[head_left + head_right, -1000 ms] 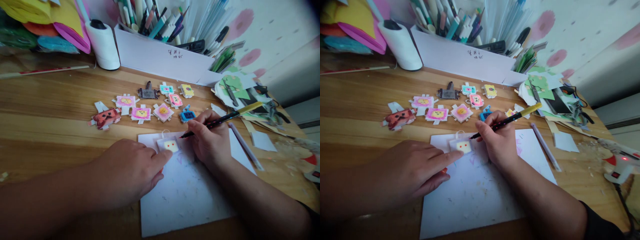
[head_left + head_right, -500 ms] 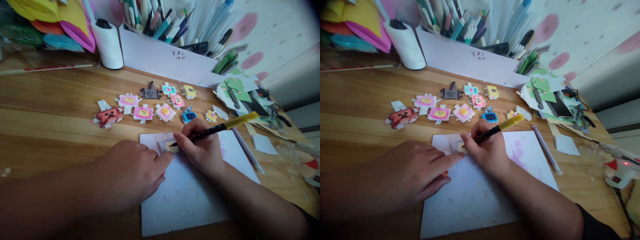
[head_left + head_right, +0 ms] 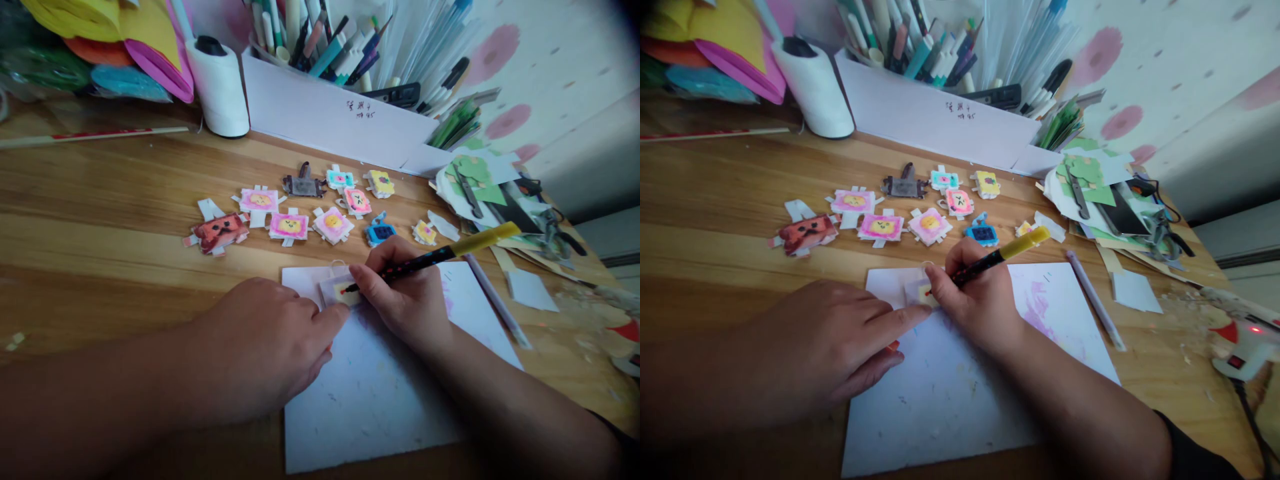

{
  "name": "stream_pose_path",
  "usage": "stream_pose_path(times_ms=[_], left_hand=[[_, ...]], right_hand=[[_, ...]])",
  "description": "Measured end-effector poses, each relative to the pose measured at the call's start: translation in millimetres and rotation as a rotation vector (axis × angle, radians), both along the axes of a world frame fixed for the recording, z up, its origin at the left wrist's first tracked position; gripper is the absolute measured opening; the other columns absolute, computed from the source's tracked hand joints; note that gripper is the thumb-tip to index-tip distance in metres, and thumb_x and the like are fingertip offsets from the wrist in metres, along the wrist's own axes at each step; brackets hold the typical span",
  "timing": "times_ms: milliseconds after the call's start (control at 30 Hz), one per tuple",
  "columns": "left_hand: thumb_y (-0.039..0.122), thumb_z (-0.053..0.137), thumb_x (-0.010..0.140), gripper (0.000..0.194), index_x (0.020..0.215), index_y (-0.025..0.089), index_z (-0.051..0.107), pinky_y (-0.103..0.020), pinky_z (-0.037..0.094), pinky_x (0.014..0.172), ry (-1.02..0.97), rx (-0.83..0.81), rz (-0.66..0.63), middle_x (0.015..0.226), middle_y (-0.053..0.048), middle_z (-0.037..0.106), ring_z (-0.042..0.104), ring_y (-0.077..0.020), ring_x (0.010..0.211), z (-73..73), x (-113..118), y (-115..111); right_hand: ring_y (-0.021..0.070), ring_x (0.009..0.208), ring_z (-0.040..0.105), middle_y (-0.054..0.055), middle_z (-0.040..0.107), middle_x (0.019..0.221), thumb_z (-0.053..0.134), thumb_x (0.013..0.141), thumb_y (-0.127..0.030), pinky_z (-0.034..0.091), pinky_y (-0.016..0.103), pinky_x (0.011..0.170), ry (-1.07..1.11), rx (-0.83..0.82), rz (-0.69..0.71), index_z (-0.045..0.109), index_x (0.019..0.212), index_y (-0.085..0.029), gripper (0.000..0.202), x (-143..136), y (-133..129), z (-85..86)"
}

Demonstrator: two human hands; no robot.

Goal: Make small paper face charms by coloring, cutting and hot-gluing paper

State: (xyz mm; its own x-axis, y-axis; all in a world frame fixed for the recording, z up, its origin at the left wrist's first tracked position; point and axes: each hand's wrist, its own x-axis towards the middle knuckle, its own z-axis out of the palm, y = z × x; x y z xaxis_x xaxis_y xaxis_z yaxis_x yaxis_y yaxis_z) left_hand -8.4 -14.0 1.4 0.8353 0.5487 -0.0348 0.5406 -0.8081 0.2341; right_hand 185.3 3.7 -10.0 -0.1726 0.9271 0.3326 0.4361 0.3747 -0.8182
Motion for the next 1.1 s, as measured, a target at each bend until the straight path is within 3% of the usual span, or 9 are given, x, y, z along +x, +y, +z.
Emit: stream_pose_path(times_ms=[133,333,700,1100], left_hand=[[0.028,0.048,0.088,0.028,0.111,0.017,0.057,-0.035,0.049,0.056,-0.007,0.001,-0.003,0.076,-0.007,0.07,0.067,-0.0251,0.065,0.7,0,1],[0.029,0.053,0.085,0.026,0.11,0.02,0.057,-0.031,0.047,0.057,-0.042,-0.023,-0.026,0.072,-0.004,0.068,0.064,-0.0213,0.062,5.3,-1,-1],[0.032,0.049,0.087,0.024,0.102,0.018,0.06,-0.034,0.05,0.061,-0.081,0.015,0.024,0.072,-0.006,0.068,0.064,-0.0222,0.065,0.1,-3,2],[0.034,0.049,0.088,0.027,0.108,0.019,0.06,-0.033,0.051,0.063,-0.112,-0.014,0.042,0.07,-0.004,0.067,0.063,-0.0201,0.064,2.0,-3,1]], right_hand=[[0.0078,0.048,0.04,-0.006,0.045,0.054,0.066,0.077,-0.018,0.032,0.021,0.043,0.087,-0.042,-0.016,0.048,0.063,-0.02,0.023,3,2,-3.0],[0.0099,0.048,0.044,-0.006,0.047,0.056,0.066,0.079,-0.018,0.034,0.025,0.044,0.371,-0.041,-0.155,0.047,0.067,-0.022,0.022,12,7,-12.8],[0.0091,0.051,0.039,-0.006,0.043,0.058,0.063,0.079,-0.016,0.031,0.025,0.046,0.083,-0.009,0.039,0.044,0.066,-0.021,0.023,10,-4,-4.1],[0.0073,0.049,0.039,-0.006,0.043,0.058,0.063,0.077,-0.013,0.032,0.022,0.044,-0.013,0.073,0.058,0.045,0.063,-0.02,0.024,5,-4,-1.9]])
